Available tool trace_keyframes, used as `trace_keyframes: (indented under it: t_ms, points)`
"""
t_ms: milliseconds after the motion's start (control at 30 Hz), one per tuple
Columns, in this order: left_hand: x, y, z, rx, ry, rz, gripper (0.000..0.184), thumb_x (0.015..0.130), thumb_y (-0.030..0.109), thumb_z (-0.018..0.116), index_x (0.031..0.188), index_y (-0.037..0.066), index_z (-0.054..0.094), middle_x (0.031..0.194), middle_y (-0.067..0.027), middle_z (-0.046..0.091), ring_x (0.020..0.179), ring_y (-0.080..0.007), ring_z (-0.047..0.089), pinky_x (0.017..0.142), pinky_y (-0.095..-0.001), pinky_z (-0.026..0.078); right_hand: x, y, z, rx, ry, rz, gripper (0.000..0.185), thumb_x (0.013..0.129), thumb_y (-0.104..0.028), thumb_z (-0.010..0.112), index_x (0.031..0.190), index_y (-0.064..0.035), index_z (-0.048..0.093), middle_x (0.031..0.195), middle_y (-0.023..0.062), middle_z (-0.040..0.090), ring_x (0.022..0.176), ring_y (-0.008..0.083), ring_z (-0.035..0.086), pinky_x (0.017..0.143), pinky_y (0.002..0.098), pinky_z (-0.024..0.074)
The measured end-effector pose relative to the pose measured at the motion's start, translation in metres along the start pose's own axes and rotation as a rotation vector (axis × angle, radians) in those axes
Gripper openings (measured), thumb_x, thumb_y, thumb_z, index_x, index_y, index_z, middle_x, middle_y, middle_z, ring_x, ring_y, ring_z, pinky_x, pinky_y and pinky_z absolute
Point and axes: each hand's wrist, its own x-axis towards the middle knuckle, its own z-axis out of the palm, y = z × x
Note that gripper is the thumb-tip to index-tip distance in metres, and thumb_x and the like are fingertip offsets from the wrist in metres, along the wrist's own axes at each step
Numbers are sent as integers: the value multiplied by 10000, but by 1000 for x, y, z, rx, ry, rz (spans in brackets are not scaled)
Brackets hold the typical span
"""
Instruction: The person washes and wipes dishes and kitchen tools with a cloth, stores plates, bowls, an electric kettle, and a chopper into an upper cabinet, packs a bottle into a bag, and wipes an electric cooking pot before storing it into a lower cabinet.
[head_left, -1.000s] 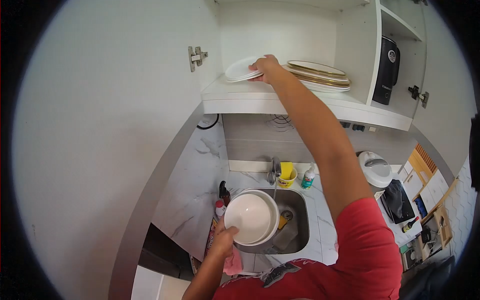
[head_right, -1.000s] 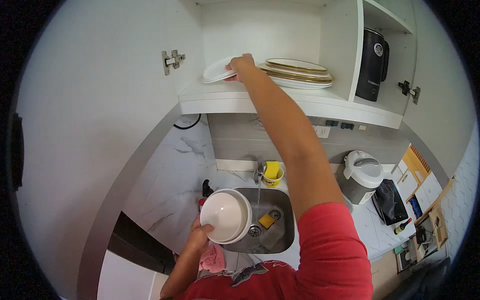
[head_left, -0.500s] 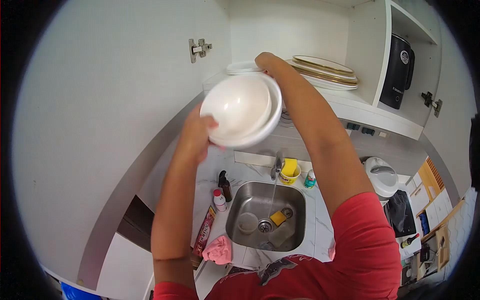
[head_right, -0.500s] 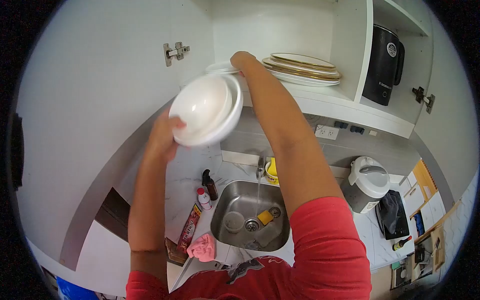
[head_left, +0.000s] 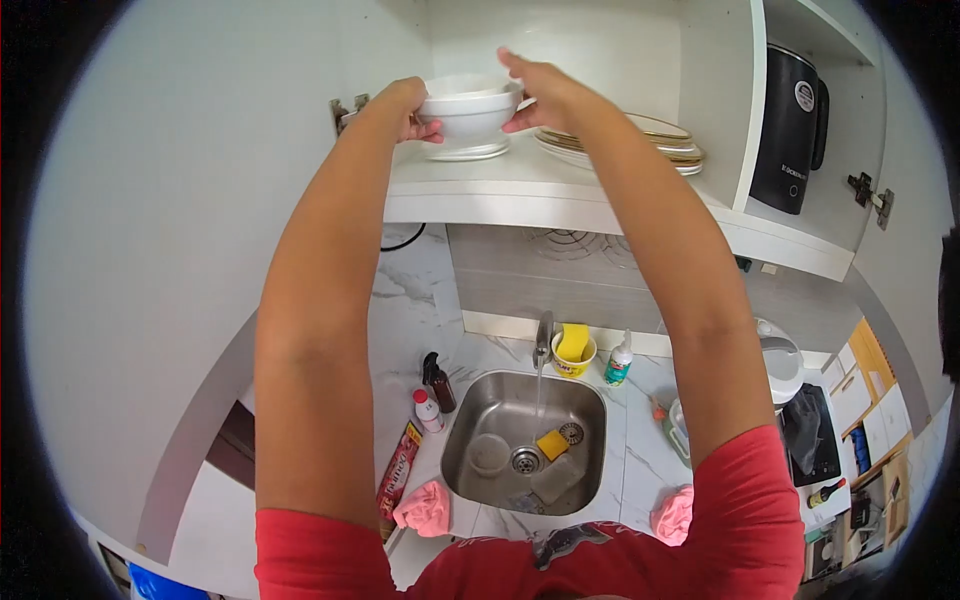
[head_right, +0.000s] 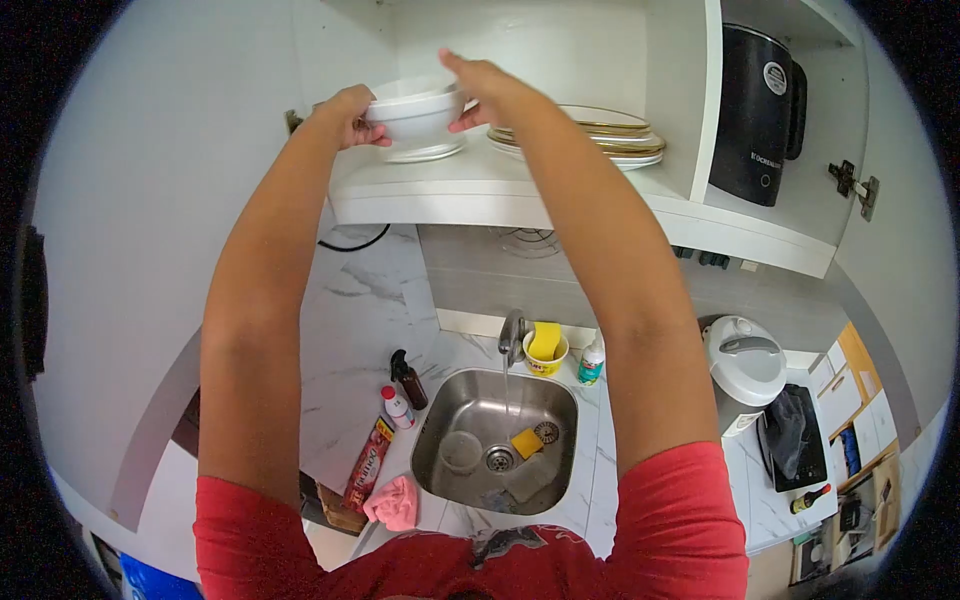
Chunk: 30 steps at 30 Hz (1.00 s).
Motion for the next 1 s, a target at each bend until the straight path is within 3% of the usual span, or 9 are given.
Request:
trace_keyframes:
  t_ms: [200,367,500,700,767,800,867,933,1000]
  points:
    - [44,-9,7,41,70,-39,396,922,277,332,1079,-70,440,921,-220,517,651,-345,620,405,-250,504,45,25,12,-432,62,-124,717,873,-592,406,1168,55,496,1018,165,560,813,248,570,680,357,482]
    - [54,-23,2,118,103,24,660,914,577,247,1103,-23,449,924,-194,516,633,-300,611,430,-221,475,56,41,15,-575,121,-72,793,833,-667,386,1024,81,570,944,159,582,624,221,555,609,348,475]
    - [54,-28,3,116,94,29,693,899,617,240,1134,-1,450,946,-182,519,593,-270,591,441,-218,468,66,51,14,-534,113,-122,845,819,-692,378,1015,109,563,933,169,589,613,239,557,608,373,491]
    - [49,-32,-2,156,59,60,776,888,640,174,1201,-19,438,963,-163,528,571,-213,527,501,-255,493,54,40,20,-817,215,-132,836,832,-676,372,967,123,575,947,219,611,735,230,599,653,346,506]
    - [48,-32,-2,309,120,120,824,869,678,172,1227,-10,452,1014,-183,547,584,-208,544,508,-271,485,46,36,19,-978,552,-429,587,867,-498,491,1011,59,609,1002,198,599,861,274,624,707,328,509]
    - [46,-30,0,310,96,110,824,869,678,172,1227,-10,452,1014,-183,547,584,-208,544,508,-271,485,29,30,18,-987,562,-404,587,867,-498,491,1011,59,609,1002,198,599,861,274,624,707,328,509]
    - [44,-31,3,619,265,290,797,880,660,195,1264,7,446,1148,-207,534,635,-178,567,546,-272,469,-17,23,14,-864,541,-967,345,910,-295,526,1032,18,602,970,168,621,870,216,589,749,369,482]
    - [53,-53,-7,996,852,701,900,821,748,208,1351,42,383,1136,-210,544,778,-253,603,478,-274,463,-93,26,9,-808,445,-1198,276,885,-181,567,1066,27,564,923,142,595,807,157,565,690,291,484]
    - [-73,-70,15,588,556,910,713,903,601,250,1228,17,495,1278,-215,475,727,-157,596,622,-243,461,-171,47,-10,-815,361,-1127,305,847,-258,591,991,7,635,1010,178,605,896,268,610,753,318,484]
